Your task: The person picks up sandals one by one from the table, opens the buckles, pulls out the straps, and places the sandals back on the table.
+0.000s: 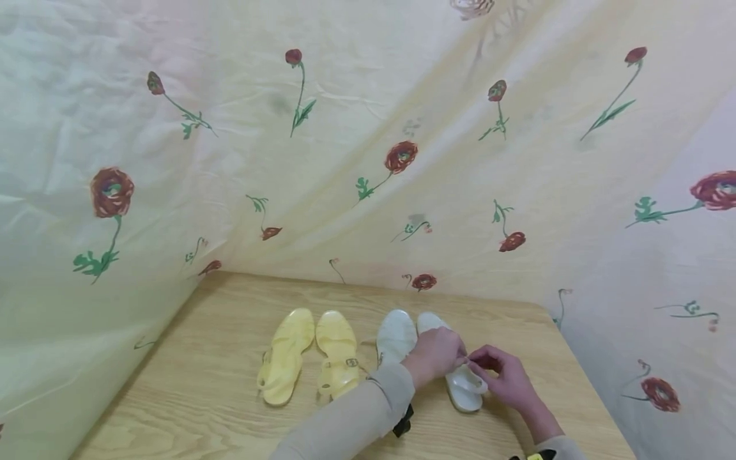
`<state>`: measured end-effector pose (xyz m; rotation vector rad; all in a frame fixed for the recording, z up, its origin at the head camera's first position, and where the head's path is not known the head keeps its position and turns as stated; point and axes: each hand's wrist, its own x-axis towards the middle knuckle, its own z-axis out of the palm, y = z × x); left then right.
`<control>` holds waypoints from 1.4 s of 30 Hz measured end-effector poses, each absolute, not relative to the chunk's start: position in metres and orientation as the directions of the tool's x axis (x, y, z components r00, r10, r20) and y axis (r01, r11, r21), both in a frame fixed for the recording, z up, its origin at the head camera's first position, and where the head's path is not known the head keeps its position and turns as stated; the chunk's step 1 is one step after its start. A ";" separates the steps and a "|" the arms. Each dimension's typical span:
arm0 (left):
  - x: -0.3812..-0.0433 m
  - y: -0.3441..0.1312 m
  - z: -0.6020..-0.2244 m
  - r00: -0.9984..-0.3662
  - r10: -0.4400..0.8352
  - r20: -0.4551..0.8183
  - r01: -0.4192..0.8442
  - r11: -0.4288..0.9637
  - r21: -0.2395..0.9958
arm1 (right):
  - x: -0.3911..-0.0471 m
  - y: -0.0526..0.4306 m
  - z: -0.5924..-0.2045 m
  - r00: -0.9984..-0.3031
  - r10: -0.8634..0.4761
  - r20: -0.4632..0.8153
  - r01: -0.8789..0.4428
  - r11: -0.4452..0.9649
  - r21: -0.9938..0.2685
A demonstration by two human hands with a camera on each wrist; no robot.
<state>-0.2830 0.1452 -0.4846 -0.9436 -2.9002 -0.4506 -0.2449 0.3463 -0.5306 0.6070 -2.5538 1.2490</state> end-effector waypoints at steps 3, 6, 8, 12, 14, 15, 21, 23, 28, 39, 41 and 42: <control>-0.283 0.142 -0.486 -0.820 0.557 0.131 0.571 0.784 0.242 | -0.246 0.346 -0.531 -0.889 -0.269 0.370 -0.458 0.546 -0.702; -0.284 0.137 -0.487 -0.835 0.536 0.123 0.549 0.799 0.246 | -0.247 0.347 -0.533 -0.886 -0.278 0.370 -0.463 0.542 -0.702; -0.284 0.133 -0.488 -0.842 0.526 0.119 0.537 0.801 0.264 | -0.248 0.348 -0.533 -0.884 -0.281 0.374 -0.468 0.541 -0.699; -0.284 0.126 -0.487 -0.852 0.511 0.116 0.520 0.801 0.296 | -0.249 0.347 -0.535 -0.880 -0.279 0.383 -0.474 0.539 -0.696; -0.284 0.127 -0.485 -0.849 0.513 0.125 0.525 0.796 0.300 | -0.248 0.346 -0.535 -0.884 -0.276 0.378 -0.468 0.539 -0.701; -0.283 0.128 -0.484 -0.845 0.517 0.133 0.532 0.792 0.300 | -0.248 0.346 -0.535 -0.887 -0.271 0.374 -0.462 0.536 -0.707; -0.282 0.140 -0.483 -0.794 0.581 0.177 0.607 0.743 0.281 | -0.246 0.345 -0.535 -0.892 -0.262 0.369 -0.452 0.526 -0.720; -0.282 0.143 -0.485 -0.780 0.600 0.179 0.624 0.725 0.290 | -0.245 0.345 -0.535 -0.895 -0.259 0.363 -0.446 0.533 -0.719; -0.282 0.144 -0.489 -0.764 0.615 0.197 0.644 0.704 0.299 | -0.248 0.348 -0.537 -0.915 -0.231 0.332 -0.404 0.555 -0.727; -0.279 0.138 -0.491 -0.760 0.612 0.217 0.648 0.695 0.311 | -0.253 0.348 -0.543 -0.847 -0.299 0.439 -0.531 0.517 -0.671; -0.279 0.138 -0.491 -0.765 0.609 0.209 0.642 0.699 0.314 | -0.252 0.347 -0.543 -0.836 -0.305 0.457 -0.547 0.532 -0.646; -0.279 0.139 -0.491 -0.767 0.608 0.206 0.641 0.704 0.307 | -0.252 0.347 -0.543 -0.833 -0.304 0.463 -0.551 0.540 -0.637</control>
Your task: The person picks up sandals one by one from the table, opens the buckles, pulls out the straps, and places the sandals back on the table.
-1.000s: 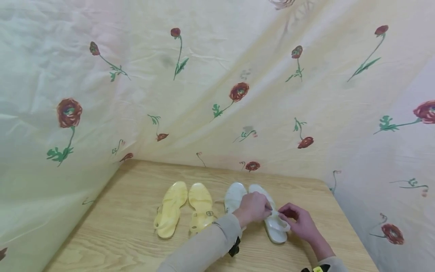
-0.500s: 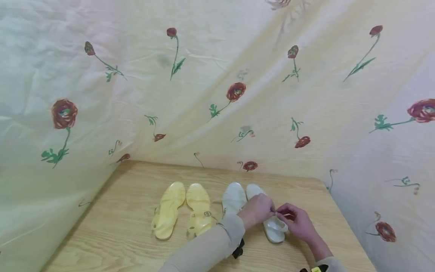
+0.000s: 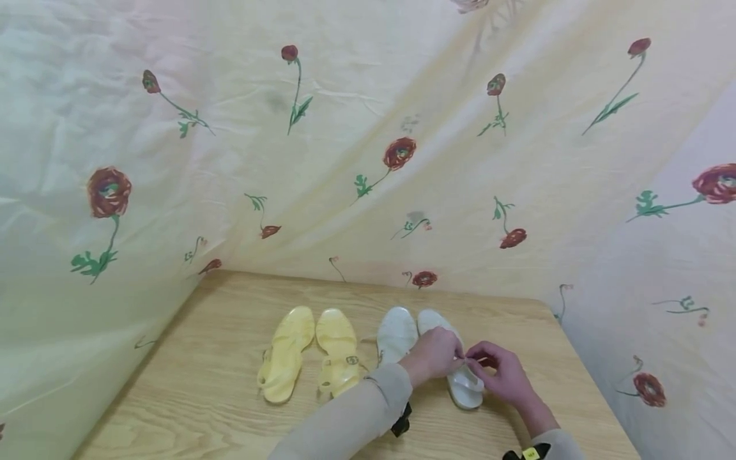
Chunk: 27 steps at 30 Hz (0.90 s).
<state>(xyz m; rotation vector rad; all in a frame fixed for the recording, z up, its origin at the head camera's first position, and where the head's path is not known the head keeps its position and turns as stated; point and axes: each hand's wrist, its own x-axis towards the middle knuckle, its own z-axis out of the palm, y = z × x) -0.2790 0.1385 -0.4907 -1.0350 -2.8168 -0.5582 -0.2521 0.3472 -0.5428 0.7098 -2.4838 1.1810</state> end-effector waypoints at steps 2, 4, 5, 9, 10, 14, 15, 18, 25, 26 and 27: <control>-0.279 0.140 -0.490 -0.768 0.610 0.197 0.639 0.705 0.307 | -0.252 0.348 -0.542 -0.833 -0.297 0.467 -0.548 0.555 -0.625; -0.280 0.142 -0.490 -0.770 0.611 0.184 0.635 0.706 0.314 | -0.252 0.349 -0.543 -0.837 -0.290 0.465 -0.542 0.565 -0.623; -0.279 0.142 -0.490 -0.770 0.612 0.179 0.634 0.707 0.312 | -0.252 0.349 -0.543 -0.839 -0.287 0.461 -0.537 0.569 -0.623; -0.279 0.145 -0.491 -0.774 0.610 0.169 0.631 0.720 0.290 | -0.254 0.351 -0.546 -0.852 -0.277 0.445 -0.519 0.563 -0.644; -0.279 0.145 -0.492 -0.775 0.609 0.168 0.630 0.724 0.283 | -0.254 0.352 -0.546 -0.853 -0.274 0.443 -0.517 0.558 -0.650; -0.280 0.145 -0.494 -0.776 0.609 0.166 0.628 0.722 0.291 | -0.254 0.353 -0.550 -0.849 -0.269 0.454 -0.524 0.529 -0.667; -0.280 0.145 -0.494 -0.773 0.612 0.165 0.631 0.717 0.295 | -0.254 0.353 -0.550 -0.844 -0.271 0.463 -0.533 0.522 -0.666; -0.283 0.142 -0.495 -0.773 0.612 0.164 0.630 0.714 0.305 | -0.253 0.352 -0.550 -0.829 -0.267 0.491 -0.555 0.496 -0.667; -0.285 0.135 -0.496 -0.763 0.617 0.195 0.645 0.704 0.297 | -0.249 0.349 -0.545 -0.825 -0.257 0.503 -0.559 0.497 -0.664; -0.285 0.135 -0.496 -0.761 0.616 0.203 0.647 0.700 0.302 | -0.249 0.348 -0.545 -0.824 -0.256 0.505 -0.561 0.498 -0.662; -0.285 0.135 -0.497 -0.760 0.615 0.210 0.649 0.698 0.304 | -0.249 0.348 -0.545 -0.825 -0.255 0.505 -0.559 0.500 -0.661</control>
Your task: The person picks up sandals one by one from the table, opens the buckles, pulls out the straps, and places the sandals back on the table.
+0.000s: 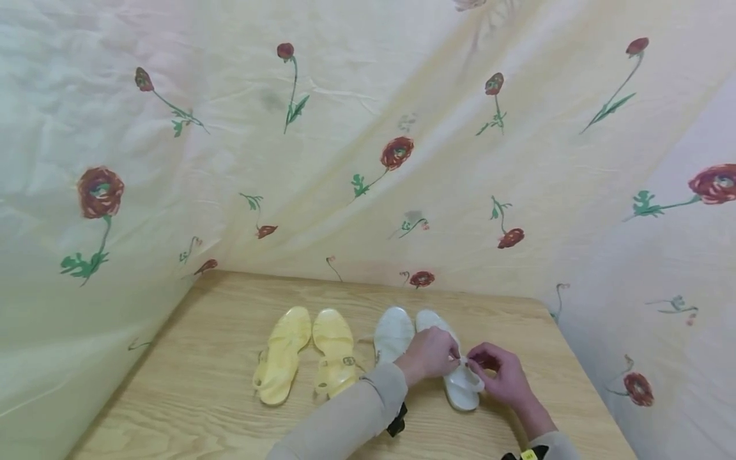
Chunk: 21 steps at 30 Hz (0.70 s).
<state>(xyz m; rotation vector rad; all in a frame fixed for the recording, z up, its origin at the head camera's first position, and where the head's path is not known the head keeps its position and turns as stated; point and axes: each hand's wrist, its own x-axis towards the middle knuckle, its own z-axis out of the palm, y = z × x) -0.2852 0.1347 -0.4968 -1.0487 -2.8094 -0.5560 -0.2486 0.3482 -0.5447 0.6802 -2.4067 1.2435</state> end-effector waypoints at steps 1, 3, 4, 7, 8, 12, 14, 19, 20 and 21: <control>-0.285 0.135 -0.498 -0.759 0.614 0.214 0.650 0.698 0.300 | -0.249 0.347 -0.545 -0.823 -0.257 0.507 -0.562 0.501 -0.658; -0.286 0.135 -0.500 -0.757 0.614 0.224 0.653 0.700 0.289 | -0.248 0.347 -0.545 -0.821 -0.259 0.509 -0.564 0.504 -0.654; -0.285 0.136 -0.501 -0.755 0.615 0.228 0.656 0.699 0.285 | -0.248 0.347 -0.545 -0.824 -0.255 0.505 -0.559 0.510 -0.654; -0.285 0.136 -0.502 -0.752 0.615 0.235 0.659 0.703 0.269 | -0.248 0.348 -0.546 -0.835 -0.248 0.492 -0.542 0.528 -0.654; -0.285 0.135 -0.502 -0.754 0.613 0.237 0.657 0.703 0.272 | -0.248 0.347 -0.546 -0.840 -0.244 0.486 -0.534 0.532 -0.657; -0.285 0.130 -0.500 -0.771 0.594 0.228 0.636 0.708 0.305 | -0.249 0.349 -0.547 -0.845 -0.239 0.478 -0.523 0.548 -0.652; -0.285 0.128 -0.498 -0.780 0.586 0.221 0.625 0.706 0.332 | -0.250 0.350 -0.549 -0.842 -0.242 0.482 -0.529 0.545 -0.651; -0.283 0.129 -0.491 -0.792 0.579 0.196 0.608 0.715 0.346 | -0.251 0.350 -0.551 -0.836 -0.244 0.492 -0.538 0.537 -0.649; -0.283 0.131 -0.489 -0.789 0.582 0.199 0.612 0.714 0.340 | -0.250 0.351 -0.551 -0.837 -0.240 0.491 -0.535 0.541 -0.649; -0.282 0.133 -0.488 -0.784 0.587 0.201 0.618 0.713 0.331 | -0.249 0.351 -0.550 -0.840 -0.235 0.490 -0.531 0.547 -0.648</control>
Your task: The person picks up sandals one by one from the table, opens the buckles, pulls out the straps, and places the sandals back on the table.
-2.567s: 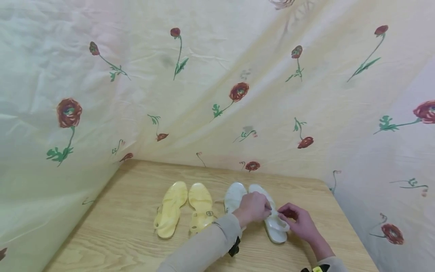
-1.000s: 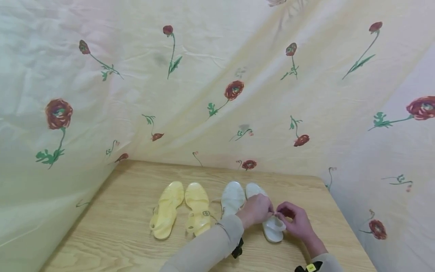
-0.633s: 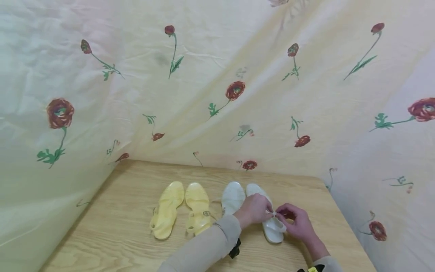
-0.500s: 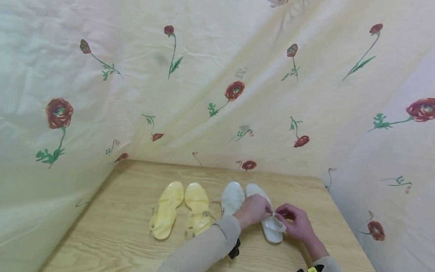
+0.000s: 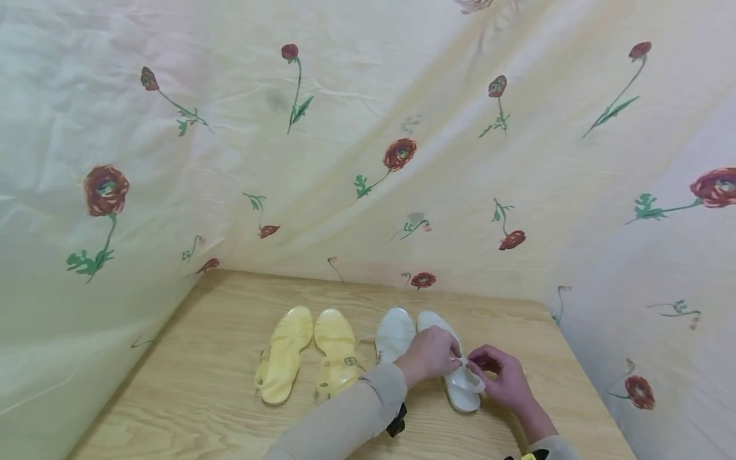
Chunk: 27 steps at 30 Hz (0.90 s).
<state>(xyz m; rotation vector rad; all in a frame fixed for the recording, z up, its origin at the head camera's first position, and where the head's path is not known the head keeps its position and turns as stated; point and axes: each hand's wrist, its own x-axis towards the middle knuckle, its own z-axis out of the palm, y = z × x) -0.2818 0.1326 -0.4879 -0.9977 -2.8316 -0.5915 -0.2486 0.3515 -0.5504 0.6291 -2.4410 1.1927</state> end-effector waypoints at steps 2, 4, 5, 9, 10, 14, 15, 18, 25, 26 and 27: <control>-0.281 0.134 -0.488 -0.777 0.592 0.213 0.628 0.708 0.324 | -0.248 0.350 -0.550 -0.844 -0.229 0.485 -0.523 0.555 -0.647; -0.279 0.135 -0.486 -0.766 0.602 0.225 0.642 0.700 0.312 | -0.247 0.349 -0.549 -0.845 -0.229 0.483 -0.519 0.566 -0.640; -0.279 0.135 -0.486 -0.762 0.605 0.229 0.647 0.699 0.305 | -0.247 0.349 -0.548 -0.845 -0.228 0.483 -0.518 0.570 -0.638; -0.279 0.134 -0.488 -0.753 0.615 0.235 0.658 0.704 0.266 | -0.247 0.348 -0.547 -0.838 -0.233 0.493 -0.529 0.569 -0.630; -0.279 0.134 -0.489 -0.754 0.614 0.234 0.657 0.708 0.259 | -0.247 0.347 -0.548 -0.835 -0.236 0.498 -0.535 0.563 -0.630; -0.279 0.131 -0.494 -0.764 0.604 0.227 0.645 0.713 0.275 | -0.248 0.346 -0.549 -0.822 -0.250 0.512 -0.558 0.535 -0.634; -0.280 0.131 -0.495 -0.766 0.602 0.226 0.642 0.712 0.284 | -0.248 0.346 -0.549 -0.821 -0.251 0.513 -0.560 0.531 -0.635; -0.281 0.129 -0.497 -0.772 0.595 0.224 0.635 0.709 0.307 | -0.248 0.345 -0.549 -0.820 -0.251 0.515 -0.562 0.529 -0.636; -0.285 0.129 -0.497 -0.769 0.603 0.209 0.637 0.703 0.316 | -0.244 0.347 -0.544 -0.829 -0.226 0.511 -0.542 0.550 -0.636; -0.285 0.129 -0.496 -0.770 0.604 0.205 0.636 0.702 0.321 | -0.244 0.347 -0.544 -0.829 -0.227 0.511 -0.542 0.550 -0.635; -0.285 0.129 -0.495 -0.773 0.603 0.198 0.632 0.704 0.324 | -0.244 0.348 -0.545 -0.828 -0.228 0.512 -0.543 0.552 -0.633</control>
